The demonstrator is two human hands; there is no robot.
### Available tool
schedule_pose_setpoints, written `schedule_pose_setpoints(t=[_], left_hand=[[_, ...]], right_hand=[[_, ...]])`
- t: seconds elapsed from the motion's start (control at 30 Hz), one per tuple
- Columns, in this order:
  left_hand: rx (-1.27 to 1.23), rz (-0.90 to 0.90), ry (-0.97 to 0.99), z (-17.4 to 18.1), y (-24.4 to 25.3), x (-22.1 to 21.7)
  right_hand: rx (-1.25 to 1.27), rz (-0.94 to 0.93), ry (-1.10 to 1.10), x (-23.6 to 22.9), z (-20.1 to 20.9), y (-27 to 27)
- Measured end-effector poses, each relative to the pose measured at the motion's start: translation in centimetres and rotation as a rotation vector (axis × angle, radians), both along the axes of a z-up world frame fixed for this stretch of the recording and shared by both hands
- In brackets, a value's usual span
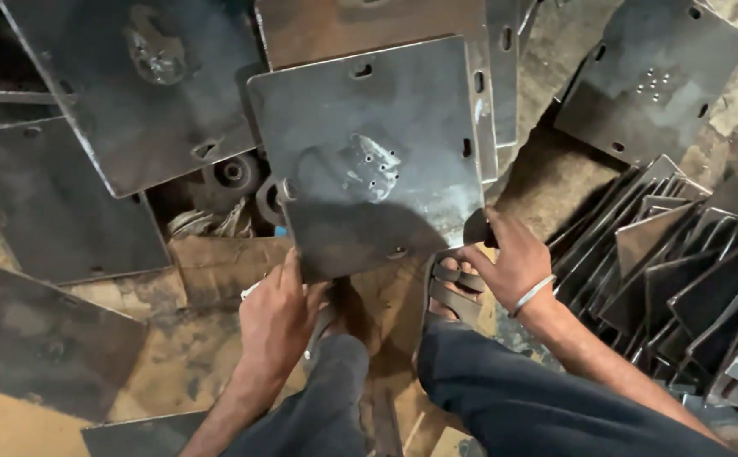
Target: The recorder is inspecting, flipping, and measuring a variety of metal plates on a workshop floor.
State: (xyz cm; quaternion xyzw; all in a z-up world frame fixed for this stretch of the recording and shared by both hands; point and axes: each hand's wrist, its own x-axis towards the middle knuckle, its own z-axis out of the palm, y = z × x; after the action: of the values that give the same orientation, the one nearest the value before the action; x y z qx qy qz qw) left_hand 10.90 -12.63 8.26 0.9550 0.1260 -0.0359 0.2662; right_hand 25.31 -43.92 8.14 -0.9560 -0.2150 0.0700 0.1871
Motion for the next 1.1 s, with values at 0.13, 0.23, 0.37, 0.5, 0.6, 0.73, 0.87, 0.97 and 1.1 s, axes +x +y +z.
schedule_pose_setpoints(t=[0.13,0.23,0.37,0.5,0.6,0.73,0.87,0.97,1.1], left_hand=[[0.024,-0.039,0.009,-0.2,0.1,0.1],[0.056,-0.059,0.057,-0.2,0.6,0.6],[0.071,-0.06,0.049,-0.4,0.5,0.4],[0.087,-0.048,0.035,-0.5,0.2,0.4],[0.093,-0.035,0.018,-1.0,0.1,0.1],[0.045,-0.021,0.019,-1.4,0.2,-0.4],[0.009,-0.03,-0.033,-1.0,0.5,-0.3],[-0.023,-0.001,-0.068,-0.2,0.6,-0.1],[-0.073,0.05,-0.092,-0.9,0.1,-0.7]], right_hand=[[0.006,-0.011,0.05,0.2,-0.3,-0.5],[0.007,0.019,0.015,0.5,-1.2,-1.0],[-0.025,0.086,-0.016,1.0,-0.9,-1.0],[-0.025,0.113,0.003,1.3,-0.4,-1.2],[-0.022,0.148,0.006,1.5,-0.6,-1.7],[-0.046,0.189,-0.023,1.7,-0.9,-2.0],[-0.029,0.144,0.021,1.6,-0.6,-1.3],[0.005,0.132,-0.008,1.1,-0.9,-1.5],[0.003,0.135,-0.064,0.5,-1.2,-1.3]])
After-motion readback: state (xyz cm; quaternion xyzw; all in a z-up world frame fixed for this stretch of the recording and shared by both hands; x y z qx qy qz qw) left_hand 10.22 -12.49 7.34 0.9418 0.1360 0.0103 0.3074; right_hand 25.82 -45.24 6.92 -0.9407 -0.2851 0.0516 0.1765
